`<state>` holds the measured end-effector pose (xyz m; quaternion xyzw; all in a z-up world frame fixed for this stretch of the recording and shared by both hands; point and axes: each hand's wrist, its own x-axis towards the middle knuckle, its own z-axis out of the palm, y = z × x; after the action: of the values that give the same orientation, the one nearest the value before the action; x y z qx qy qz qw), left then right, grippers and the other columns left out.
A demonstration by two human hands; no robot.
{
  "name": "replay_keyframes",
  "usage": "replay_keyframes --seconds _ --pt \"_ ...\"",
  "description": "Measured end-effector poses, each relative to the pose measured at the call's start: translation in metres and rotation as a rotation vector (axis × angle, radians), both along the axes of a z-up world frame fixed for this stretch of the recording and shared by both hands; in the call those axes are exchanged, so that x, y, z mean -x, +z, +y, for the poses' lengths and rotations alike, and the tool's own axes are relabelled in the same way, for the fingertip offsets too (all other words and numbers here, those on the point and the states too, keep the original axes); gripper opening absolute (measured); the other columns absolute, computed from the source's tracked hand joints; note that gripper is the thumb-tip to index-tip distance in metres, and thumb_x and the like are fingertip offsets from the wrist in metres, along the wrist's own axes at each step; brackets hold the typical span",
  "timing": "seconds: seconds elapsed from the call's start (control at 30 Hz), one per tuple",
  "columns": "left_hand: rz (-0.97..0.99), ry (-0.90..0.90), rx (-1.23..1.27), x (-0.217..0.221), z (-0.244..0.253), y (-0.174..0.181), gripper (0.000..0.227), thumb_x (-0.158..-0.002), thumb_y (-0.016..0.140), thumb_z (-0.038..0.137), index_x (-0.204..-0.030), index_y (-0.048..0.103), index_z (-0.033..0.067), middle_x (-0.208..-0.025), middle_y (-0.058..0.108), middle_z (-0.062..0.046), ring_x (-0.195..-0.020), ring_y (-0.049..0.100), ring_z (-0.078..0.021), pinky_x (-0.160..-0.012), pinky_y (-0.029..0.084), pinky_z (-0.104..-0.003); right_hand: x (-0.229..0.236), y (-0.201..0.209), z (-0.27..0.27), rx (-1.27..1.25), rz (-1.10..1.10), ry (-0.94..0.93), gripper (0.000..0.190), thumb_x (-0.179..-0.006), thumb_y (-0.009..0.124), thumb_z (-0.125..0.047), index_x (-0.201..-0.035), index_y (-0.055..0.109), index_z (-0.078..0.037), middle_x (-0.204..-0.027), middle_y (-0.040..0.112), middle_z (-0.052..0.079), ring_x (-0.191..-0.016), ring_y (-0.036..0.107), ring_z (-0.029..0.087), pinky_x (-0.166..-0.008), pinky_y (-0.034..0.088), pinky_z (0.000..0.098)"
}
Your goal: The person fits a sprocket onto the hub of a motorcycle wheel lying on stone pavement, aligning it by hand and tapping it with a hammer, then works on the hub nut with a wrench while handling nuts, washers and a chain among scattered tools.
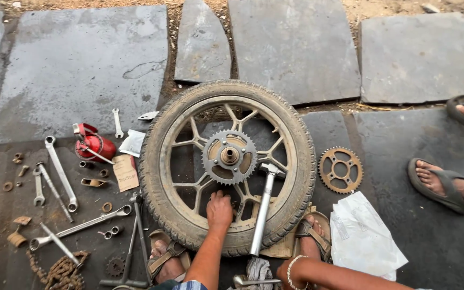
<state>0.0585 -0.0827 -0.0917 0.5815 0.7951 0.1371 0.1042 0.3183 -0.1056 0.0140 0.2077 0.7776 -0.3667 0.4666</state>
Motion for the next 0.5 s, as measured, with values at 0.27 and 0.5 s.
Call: replay_keyframes --seconds 0.27,0.5 --pt "-0.406 -0.036 0.044 0.024 0.011 0.078 0.018 -0.096 0.067 0.019 -0.110 0.074 0.0100 -0.108 0.072 -0.015 -0.099 0.069 -0.0386 -0.086 0.054 -0.049 -0.001 -0.077 -0.005 -0.068 -0.031 0.203 0.029 -0.088 0.071 -0.019 -0.110 0.075 -0.001 -0.114 0.072 0.025 -0.109 0.069 0.041 -0.090 0.056 0.0471" --pt "-0.209 -0.208 0.273 0.022 -0.004 0.054 0.040 -0.068 0.082 0.020 -0.107 0.075 0.0109 -0.113 0.067 -0.018 -0.097 0.068 -0.0360 -0.083 0.056 -0.046 0.024 -0.065 -0.019 -0.293 0.082 0.251 0.021 -0.095 0.063 -0.016 -0.107 0.077 -0.005 -0.107 0.073 0.020 -0.100 0.073 0.038 -0.079 0.058 0.0499"
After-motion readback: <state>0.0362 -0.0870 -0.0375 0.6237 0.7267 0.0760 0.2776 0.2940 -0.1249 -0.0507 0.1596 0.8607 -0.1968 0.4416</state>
